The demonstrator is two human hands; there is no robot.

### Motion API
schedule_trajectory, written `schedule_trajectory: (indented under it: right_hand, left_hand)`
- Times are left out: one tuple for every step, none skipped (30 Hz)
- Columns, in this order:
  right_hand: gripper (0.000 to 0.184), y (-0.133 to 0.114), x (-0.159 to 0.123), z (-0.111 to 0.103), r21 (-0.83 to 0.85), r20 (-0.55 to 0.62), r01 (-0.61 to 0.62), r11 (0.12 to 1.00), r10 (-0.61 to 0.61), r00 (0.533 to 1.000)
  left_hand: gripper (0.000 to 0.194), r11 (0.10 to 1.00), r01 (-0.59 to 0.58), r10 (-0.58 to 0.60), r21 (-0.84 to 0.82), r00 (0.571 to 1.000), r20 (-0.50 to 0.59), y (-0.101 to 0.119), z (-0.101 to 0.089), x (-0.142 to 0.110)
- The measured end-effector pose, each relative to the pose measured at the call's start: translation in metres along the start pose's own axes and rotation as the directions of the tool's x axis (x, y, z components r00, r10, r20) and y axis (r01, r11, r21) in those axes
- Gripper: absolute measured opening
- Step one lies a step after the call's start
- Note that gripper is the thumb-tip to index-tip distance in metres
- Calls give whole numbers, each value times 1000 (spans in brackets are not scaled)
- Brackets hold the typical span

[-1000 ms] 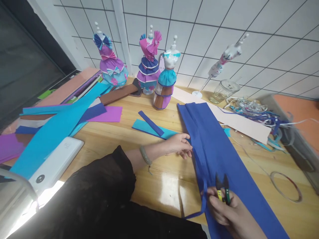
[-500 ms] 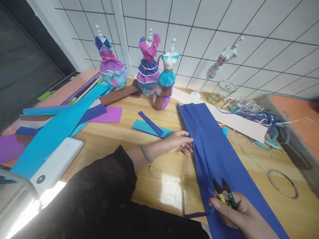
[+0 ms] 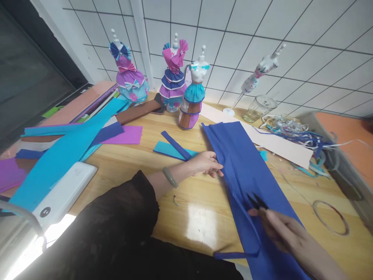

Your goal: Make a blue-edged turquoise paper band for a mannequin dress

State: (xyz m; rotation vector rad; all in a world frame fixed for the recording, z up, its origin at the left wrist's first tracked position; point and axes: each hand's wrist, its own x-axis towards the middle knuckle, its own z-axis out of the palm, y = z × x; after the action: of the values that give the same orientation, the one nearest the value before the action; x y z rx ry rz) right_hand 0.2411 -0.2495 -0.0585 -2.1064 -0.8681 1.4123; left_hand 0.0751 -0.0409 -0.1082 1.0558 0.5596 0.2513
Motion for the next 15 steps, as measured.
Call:
schedule_trajectory:
  right_hand:
    - [62, 0, 6, -2, 26, -47, -14, 1000, 15, 999]
    - [63, -2, 12, -3, 54, -82, -15, 998, 20, 996]
    - [62, -4, 17, -2, 79, -105, -8, 997, 16, 994]
    - [60, -6, 22, -1, 97, -110, 1, 995, 10, 994]
    - [58, -10, 25, 2, 110, -91, 12, 994, -2, 996]
    - [55, -13, 28, 6, 117, -60, 29, 993, -23, 998]
    - [54, -17, 30, 10, 117, -26, 53, 992, -51, 998]
    - [53, -21, 31, 14, 107, 7, 80, 991, -81, 997]
    - [52, -25, 31, 18, 91, 32, 109, 990, -112, 993]
    - [52, -28, 31, 21, 68, 50, 131, 989, -135, 990]
    - [52, -31, 31, 24, 40, 61, 143, 989, -145, 988]
    - [52, -34, 31, 26, 13, 69, 146, 989, -146, 987]
    - [52, -35, 31, 28, -6, 79, 146, 989, -145, 986]
    - [52, -36, 31, 29, -13, 91, 144, 990, -142, 986]
    - [51, -37, 31, 30, -12, 99, 141, 990, -140, 985]
  left_hand:
    - [25, 1000, 10, -10, 27, 1000, 3, 2, 0, -2]
    - [25, 998, 23, -24, 53, 1000, 2, 4, 0, -3]
    - [25, 996, 37, -38, 75, 999, 2, 5, -1, -5]
    - [24, 994, 51, -52, 94, 999, 0, 6, -1, -6]
    - [22, 992, 63, -64, 106, 998, 2, 6, -2, -6]
    - [20, 992, 70, -72, 109, 997, 10, 5, -3, -6]
    - [19, 992, 74, -77, 105, 997, 23, 4, -5, -6]
    - [18, 992, 76, -80, 98, 996, 38, 3, -7, -5]
    - [18, 993, 76, -81, 92, 995, 51, 1, -8, -4]
    - [19, 993, 74, -79, 89, 995, 63, 0, -9, -4]
    - [20, 994, 69, -75, 88, 995, 69, -2, -10, -3]
    - [21, 994, 63, -70, 90, 995, 68, -2, -11, -3]
    - [22, 994, 59, -65, 92, 996, 65, -3, -11, -2]
    - [22, 994, 53, -59, 91, 996, 63, -3, -11, -2]
    - [22, 995, 48, -53, 88, 997, 63, -3, -11, -2]
